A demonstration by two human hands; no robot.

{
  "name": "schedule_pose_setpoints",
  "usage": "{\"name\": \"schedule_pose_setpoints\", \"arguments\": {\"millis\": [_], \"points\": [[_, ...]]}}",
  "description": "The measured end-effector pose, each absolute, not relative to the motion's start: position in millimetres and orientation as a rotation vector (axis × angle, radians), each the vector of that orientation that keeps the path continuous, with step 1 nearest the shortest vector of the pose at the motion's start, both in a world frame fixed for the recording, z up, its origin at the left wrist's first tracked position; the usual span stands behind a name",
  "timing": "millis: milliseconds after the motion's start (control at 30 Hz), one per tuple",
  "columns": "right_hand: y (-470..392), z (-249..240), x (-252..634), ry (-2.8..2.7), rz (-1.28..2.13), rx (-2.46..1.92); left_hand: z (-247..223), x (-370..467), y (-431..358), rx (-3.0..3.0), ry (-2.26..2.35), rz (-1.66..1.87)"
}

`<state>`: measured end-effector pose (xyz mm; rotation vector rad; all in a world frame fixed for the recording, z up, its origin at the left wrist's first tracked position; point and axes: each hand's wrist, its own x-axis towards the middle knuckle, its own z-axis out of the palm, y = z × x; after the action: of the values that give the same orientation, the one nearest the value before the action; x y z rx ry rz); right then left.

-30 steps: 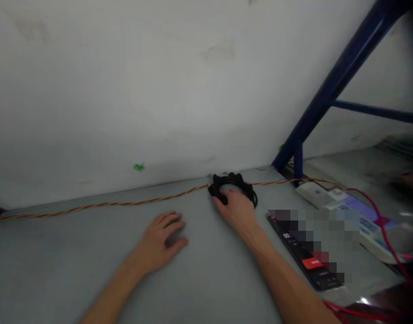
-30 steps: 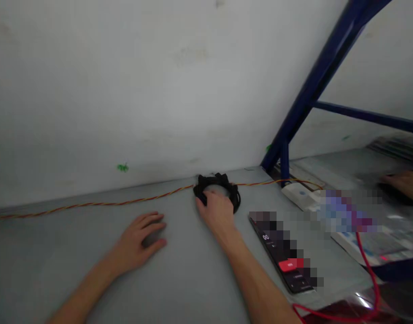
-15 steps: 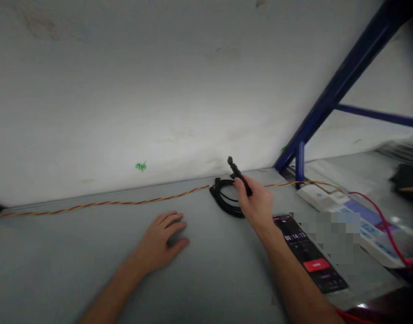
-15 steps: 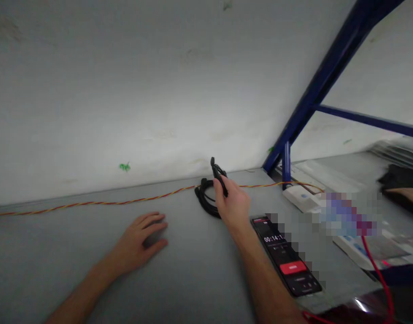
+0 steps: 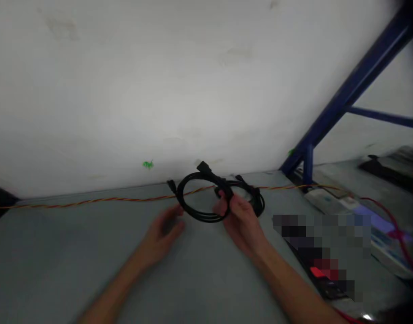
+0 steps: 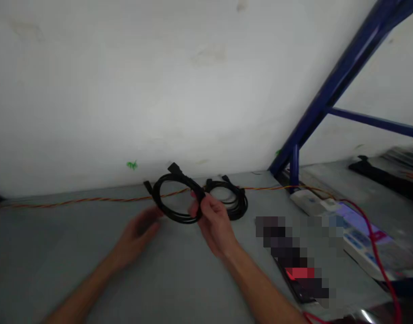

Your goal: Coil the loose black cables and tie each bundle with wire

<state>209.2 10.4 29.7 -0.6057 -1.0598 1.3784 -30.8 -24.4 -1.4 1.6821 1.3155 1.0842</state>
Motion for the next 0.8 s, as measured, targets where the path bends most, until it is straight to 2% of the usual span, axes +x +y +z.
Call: {"name": "schedule_pose_setpoints", "arguments": {"millis": [100,267,500,800], "points": [[5.6,17.6,196.3,-0.981,1.591,-0.549,7.1,-25.0,-26.3,1.385,1.175,1.200],[2.0,9.2,187.4,-0.947,1.716,-0.577,6.2,-26.0,-24.8,1.142,1.141,1.318],[7.8,19.8,189.1,-0.881,1.990,-0.665,-8.6,-32.2,-18.9,1.094,1.002,1.181],[7.9,19.7,198.1,-0.888,2.128,-0.530,-5.0,-33.2,-18.3,1.033,0.939,1.123]]}}
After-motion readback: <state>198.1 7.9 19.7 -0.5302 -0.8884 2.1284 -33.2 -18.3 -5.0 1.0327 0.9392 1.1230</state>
